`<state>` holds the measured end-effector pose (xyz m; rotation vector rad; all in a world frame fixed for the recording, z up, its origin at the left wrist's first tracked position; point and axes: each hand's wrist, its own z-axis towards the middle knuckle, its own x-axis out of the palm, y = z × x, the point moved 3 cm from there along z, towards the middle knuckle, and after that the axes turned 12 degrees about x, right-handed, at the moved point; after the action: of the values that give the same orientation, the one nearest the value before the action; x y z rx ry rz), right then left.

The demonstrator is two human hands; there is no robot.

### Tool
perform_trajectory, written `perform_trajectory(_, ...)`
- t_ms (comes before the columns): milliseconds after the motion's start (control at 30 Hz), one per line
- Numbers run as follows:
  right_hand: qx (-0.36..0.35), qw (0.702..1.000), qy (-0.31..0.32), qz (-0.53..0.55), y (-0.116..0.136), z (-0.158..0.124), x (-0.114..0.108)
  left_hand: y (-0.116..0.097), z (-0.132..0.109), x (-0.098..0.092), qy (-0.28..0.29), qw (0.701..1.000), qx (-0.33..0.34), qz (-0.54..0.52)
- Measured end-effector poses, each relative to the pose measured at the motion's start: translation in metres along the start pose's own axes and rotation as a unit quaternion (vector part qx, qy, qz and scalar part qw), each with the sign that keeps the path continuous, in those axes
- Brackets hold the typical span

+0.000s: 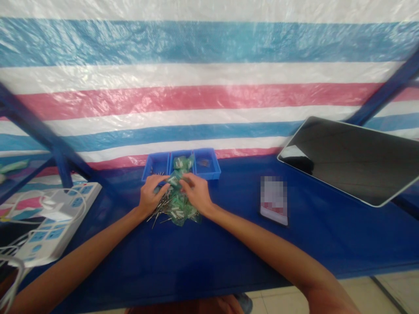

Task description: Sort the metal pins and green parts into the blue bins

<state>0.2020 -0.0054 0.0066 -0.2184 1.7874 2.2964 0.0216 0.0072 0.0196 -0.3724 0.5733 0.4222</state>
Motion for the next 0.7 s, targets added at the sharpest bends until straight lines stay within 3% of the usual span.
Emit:
perform_trajectory(133, -0.036, 0.999, -0.021, -0.003, -0.008, -0.005, 0.003, 0.002, -0.003, 0.005, 0.000, 0.999, 0.032, -0.022)
perform_trajectory(333, -0.103, 0.993, -0.007, -0.061, 0.000, -0.007, 0.002, 0.000, -0.005, 0.004, -0.020, 0.998, 0.045, -0.040)
perform_trajectory(700, -0.110, 0.991, -0.009, -0.079, 0.003, -0.010, 0.002, 0.000, -0.005, 0.004, -0.004, 0.998, 0.049, -0.047)
